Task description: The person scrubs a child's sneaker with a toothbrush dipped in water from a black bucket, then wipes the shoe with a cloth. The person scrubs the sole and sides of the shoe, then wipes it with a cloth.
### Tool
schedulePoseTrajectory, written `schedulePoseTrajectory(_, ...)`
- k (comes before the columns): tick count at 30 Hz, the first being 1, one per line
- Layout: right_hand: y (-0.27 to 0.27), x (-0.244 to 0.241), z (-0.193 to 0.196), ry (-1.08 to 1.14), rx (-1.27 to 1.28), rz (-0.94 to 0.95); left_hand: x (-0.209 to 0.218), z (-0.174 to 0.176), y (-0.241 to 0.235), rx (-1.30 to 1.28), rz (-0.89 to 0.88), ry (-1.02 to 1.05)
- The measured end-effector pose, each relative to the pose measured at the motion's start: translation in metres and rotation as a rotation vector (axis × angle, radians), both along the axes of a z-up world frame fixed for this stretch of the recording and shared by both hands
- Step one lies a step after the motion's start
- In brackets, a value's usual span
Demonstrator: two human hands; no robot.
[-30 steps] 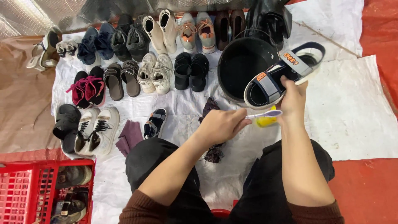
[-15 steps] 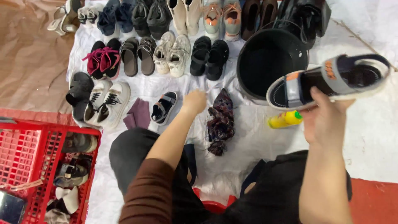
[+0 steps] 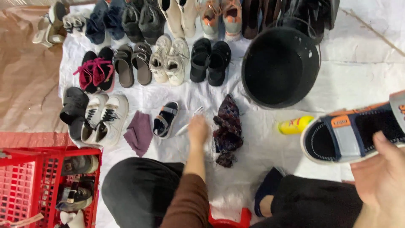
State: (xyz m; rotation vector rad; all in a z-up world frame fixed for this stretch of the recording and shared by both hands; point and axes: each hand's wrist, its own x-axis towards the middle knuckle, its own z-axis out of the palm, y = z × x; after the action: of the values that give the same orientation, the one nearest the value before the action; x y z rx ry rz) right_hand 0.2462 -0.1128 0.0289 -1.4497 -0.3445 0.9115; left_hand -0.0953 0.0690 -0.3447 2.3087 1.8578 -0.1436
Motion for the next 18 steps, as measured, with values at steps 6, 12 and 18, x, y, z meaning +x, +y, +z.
schedulePoseTrajectory(6, 0.010, -0.018, 0.018, -0.071, 0.157, 0.005, 0.057, -0.064, -0.090, -0.272, -0.215, -0.120)
schedulePoseTrajectory(12, -0.004, -0.009, 0.017, -0.019, 0.150, -0.028, 0.059, -0.025, -0.035, -0.519, -0.077, -0.381)
schedulePoseTrajectory(18, 0.001, -0.014, 0.014, 0.091, 0.253, -0.082, 0.054, -0.040, 0.006, -0.993, 0.858, -1.845)
